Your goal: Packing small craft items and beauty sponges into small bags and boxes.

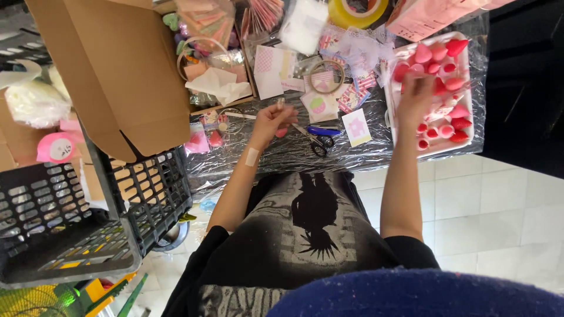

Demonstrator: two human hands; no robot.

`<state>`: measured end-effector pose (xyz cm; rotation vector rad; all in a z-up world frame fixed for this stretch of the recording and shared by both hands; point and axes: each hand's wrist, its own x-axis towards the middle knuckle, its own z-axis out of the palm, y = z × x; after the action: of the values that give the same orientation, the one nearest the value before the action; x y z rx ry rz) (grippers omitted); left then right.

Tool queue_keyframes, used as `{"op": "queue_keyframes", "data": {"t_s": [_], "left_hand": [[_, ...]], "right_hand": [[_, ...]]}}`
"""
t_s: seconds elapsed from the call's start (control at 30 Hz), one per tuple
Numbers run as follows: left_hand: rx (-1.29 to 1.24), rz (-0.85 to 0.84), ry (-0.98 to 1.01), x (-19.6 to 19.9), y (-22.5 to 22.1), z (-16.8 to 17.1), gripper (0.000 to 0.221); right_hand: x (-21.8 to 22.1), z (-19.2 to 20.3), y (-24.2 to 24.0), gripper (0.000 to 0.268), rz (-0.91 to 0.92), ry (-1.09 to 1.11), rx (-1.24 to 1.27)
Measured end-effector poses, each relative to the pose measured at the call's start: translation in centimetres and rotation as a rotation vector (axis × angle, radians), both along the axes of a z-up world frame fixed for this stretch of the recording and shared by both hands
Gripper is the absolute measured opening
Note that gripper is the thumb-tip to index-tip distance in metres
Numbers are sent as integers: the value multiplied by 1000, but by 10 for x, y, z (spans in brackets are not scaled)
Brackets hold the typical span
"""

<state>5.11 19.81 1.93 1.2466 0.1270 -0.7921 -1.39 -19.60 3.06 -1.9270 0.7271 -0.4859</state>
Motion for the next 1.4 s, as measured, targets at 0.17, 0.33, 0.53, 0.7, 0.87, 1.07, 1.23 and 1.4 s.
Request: {"op": "queue_keyframes", "data": {"t_s": [0.17, 0.33, 0.53, 0.7, 0.87, 1.07, 1.23, 1.4], "left_hand": [[16, 93, -26, -20, 20, -24, 21], [19, 162, 2, -32, 40, -27, 20], [217, 88, -156, -40, 50, -17, 16], [76, 122, -112, -46, 53, -17, 14], [84, 148, -151, -42, 52, -8, 21], [184, 83, -183, -42, 51, 1, 21], [265, 52, -251, -41, 51, 2, 23], [105, 70, -185, -38, 52, 1, 21]], "right_hand": [[16, 5, 123, 24, 343, -1, 623], [25, -5, 189, 25, 543, 107, 695], [36, 10, 220, 23, 678, 91, 554], [42, 15, 229, 21, 687, 29, 598], [45, 33, 226, 21, 787, 90, 667], [42, 37, 214, 21, 852, 189, 542], [43, 36, 204, 20, 886, 271, 439], [46, 31, 191, 25, 904, 333, 717]]}}
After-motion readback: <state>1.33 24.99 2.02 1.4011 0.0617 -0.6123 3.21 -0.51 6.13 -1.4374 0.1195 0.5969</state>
